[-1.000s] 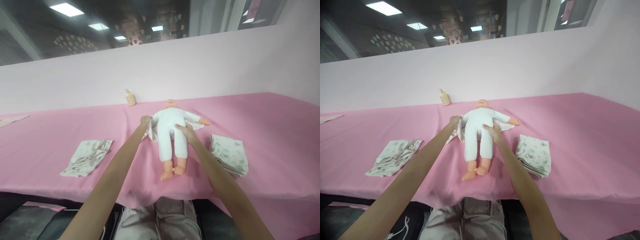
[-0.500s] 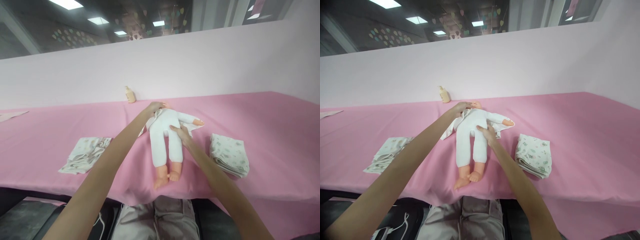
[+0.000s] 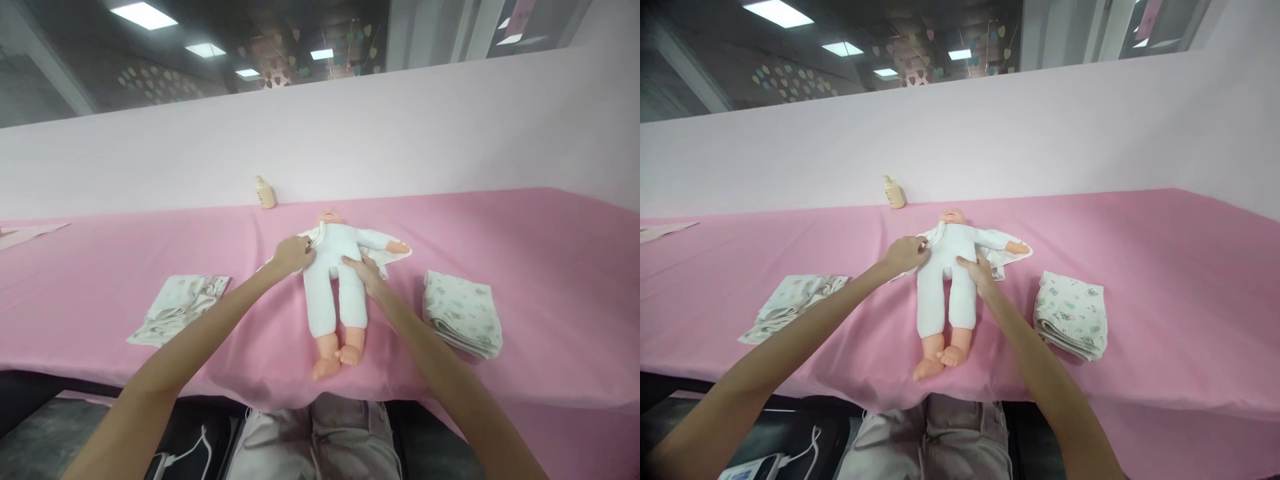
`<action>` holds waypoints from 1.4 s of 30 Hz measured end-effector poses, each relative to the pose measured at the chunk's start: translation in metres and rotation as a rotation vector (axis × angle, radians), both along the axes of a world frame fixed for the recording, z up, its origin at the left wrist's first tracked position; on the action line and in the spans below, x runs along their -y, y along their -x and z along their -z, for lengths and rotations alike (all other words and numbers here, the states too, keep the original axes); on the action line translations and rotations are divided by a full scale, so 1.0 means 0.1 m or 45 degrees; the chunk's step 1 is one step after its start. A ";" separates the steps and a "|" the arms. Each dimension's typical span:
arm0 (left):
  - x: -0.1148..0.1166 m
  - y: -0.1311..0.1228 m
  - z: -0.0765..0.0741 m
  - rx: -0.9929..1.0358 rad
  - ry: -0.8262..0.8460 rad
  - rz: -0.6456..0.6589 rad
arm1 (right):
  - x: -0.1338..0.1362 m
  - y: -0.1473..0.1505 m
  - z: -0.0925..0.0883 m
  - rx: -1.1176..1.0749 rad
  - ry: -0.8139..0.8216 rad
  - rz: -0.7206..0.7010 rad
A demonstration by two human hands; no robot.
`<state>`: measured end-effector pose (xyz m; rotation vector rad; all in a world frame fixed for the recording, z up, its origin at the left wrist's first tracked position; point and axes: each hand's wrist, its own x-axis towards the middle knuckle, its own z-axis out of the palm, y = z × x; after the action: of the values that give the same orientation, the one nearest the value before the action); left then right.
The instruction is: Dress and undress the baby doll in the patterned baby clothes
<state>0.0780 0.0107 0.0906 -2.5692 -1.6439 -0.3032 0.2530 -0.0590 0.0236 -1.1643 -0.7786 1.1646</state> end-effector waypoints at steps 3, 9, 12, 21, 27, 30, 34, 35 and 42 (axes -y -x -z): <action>0.06 0.01 0.04 0.114 -0.063 0.112 | 0.02 0.02 -0.02 0.005 0.008 0.007; 0.19 -0.21 0.09 0.816 0.366 0.369 | 0.00 0.04 0.03 0.042 -0.005 0.021; 0.25 -0.20 0.21 0.938 0.603 0.488 | -0.01 0.05 0.06 0.088 -0.006 0.005; -0.31 0.64 0.64 0.432 -0.169 -0.117 | 0.01 0.05 0.05 0.033 -0.043 -0.057; -0.51 0.80 0.86 0.228 -0.004 -0.253 | 0.02 0.08 0.00 0.004 -0.040 -0.027; -0.60 0.81 0.87 0.302 0.013 -0.296 | 0.04 0.08 -0.04 -0.012 -0.037 -0.035; -0.76 0.83 0.81 0.376 0.047 -0.296 | 0.06 0.06 -0.07 -0.029 -0.035 -0.075; -0.79 0.83 0.79 0.387 0.051 -0.290 | 0.07 0.06 -0.08 -0.035 -0.038 -0.082; -0.89 0.78 0.70 0.467 0.087 -0.198 | 0.08 0.07 -0.06 -0.028 -0.110 -0.110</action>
<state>-0.0002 0.0997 0.0202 -2.5270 -1.9895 -0.7567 0.2457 -0.0668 0.0299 -1.0538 -0.8615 1.2014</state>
